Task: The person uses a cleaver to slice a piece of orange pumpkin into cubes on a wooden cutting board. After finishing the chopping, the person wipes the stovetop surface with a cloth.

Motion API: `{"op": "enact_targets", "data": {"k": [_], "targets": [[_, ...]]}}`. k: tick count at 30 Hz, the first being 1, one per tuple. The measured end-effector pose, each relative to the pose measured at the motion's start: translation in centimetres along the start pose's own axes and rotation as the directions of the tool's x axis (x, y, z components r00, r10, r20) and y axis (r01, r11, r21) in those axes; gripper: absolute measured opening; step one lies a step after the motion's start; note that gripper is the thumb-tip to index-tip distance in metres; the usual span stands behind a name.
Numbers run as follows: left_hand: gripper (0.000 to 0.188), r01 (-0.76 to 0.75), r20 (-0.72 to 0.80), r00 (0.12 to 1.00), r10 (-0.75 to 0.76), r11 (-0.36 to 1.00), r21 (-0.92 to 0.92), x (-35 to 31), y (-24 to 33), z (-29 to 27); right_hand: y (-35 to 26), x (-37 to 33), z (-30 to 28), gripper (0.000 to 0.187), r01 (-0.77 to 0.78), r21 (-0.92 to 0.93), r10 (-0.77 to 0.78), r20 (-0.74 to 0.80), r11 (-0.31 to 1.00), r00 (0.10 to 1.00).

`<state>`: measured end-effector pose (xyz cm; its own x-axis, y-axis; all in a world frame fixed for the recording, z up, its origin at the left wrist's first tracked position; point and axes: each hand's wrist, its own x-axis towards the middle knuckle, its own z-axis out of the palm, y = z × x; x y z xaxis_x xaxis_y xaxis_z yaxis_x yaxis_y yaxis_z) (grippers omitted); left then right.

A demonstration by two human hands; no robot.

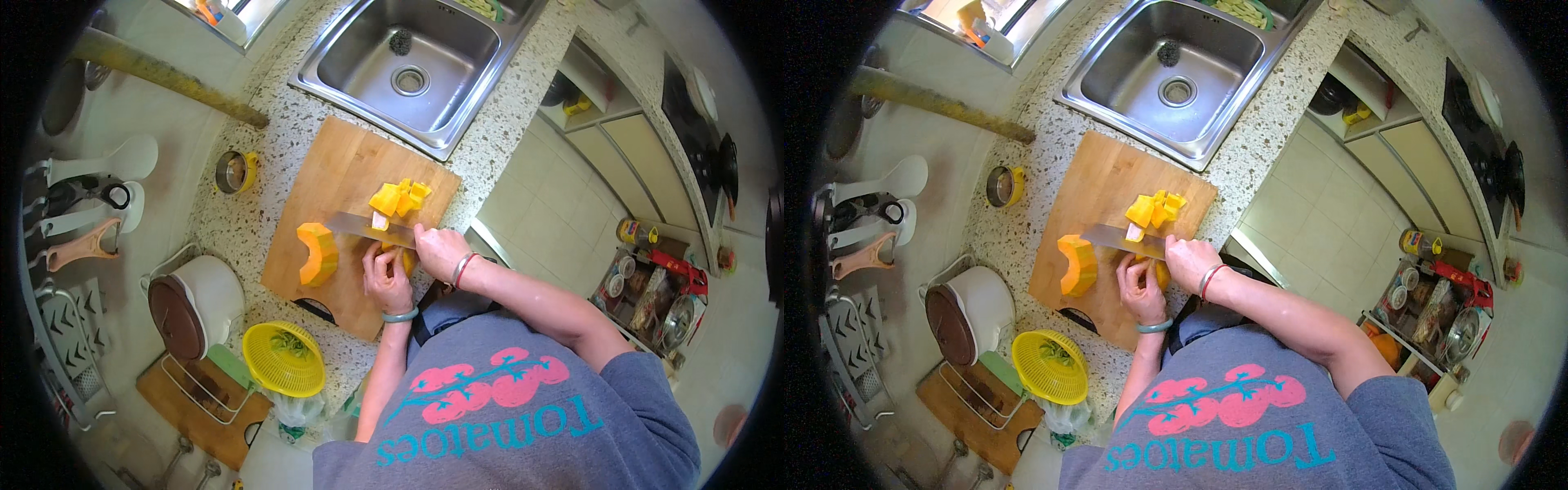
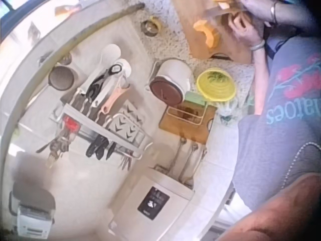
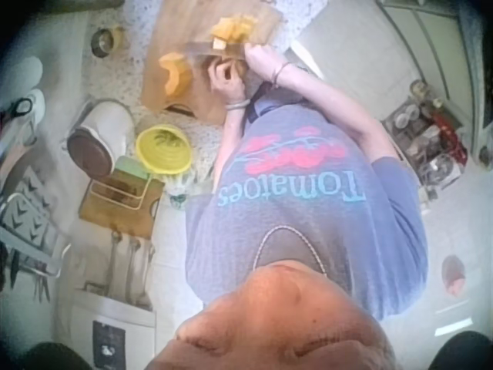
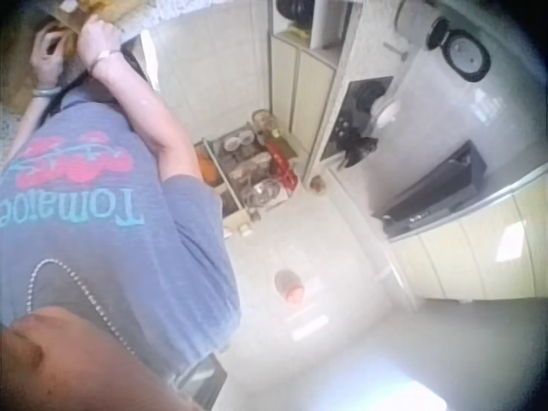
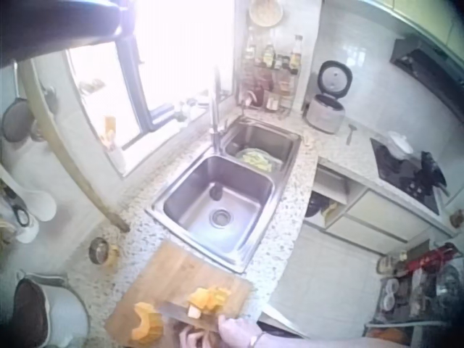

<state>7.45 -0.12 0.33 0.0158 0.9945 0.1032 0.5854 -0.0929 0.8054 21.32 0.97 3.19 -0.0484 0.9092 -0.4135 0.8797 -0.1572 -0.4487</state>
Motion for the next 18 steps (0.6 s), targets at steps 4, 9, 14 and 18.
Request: {"op": "enact_targets", "data": {"k": [4,9,14,18], "targets": [[0.025,-0.075,0.067,0.996,0.065,0.986,0.151,-0.1,1.1,-0.7,1.6,1.0,-0.6,0.015,0.011,0.088,-0.014,0.035,0.996,0.999],[0.042,-0.112,0.117,0.990,0.082,0.954,0.280,-0.7,-0.6,-1.8,2.4,-0.6,-2.4,0.016,0.029,0.102,-0.031,0.019,0.994,0.999],[0.040,-0.021,0.005,1.000,0.021,0.959,0.283,1.7,-1.8,-4.2,2.4,-2.0,-2.5,0.013,0.050,0.091,-0.049,-0.008,0.995,0.999],[0.032,-0.032,-0.060,0.996,0.062,0.914,0.405,2.3,-1.2,-5.1,2.4,-2.9,-2.4,0.015,0.016,0.130,-0.008,-0.065,0.991,0.998]]}}
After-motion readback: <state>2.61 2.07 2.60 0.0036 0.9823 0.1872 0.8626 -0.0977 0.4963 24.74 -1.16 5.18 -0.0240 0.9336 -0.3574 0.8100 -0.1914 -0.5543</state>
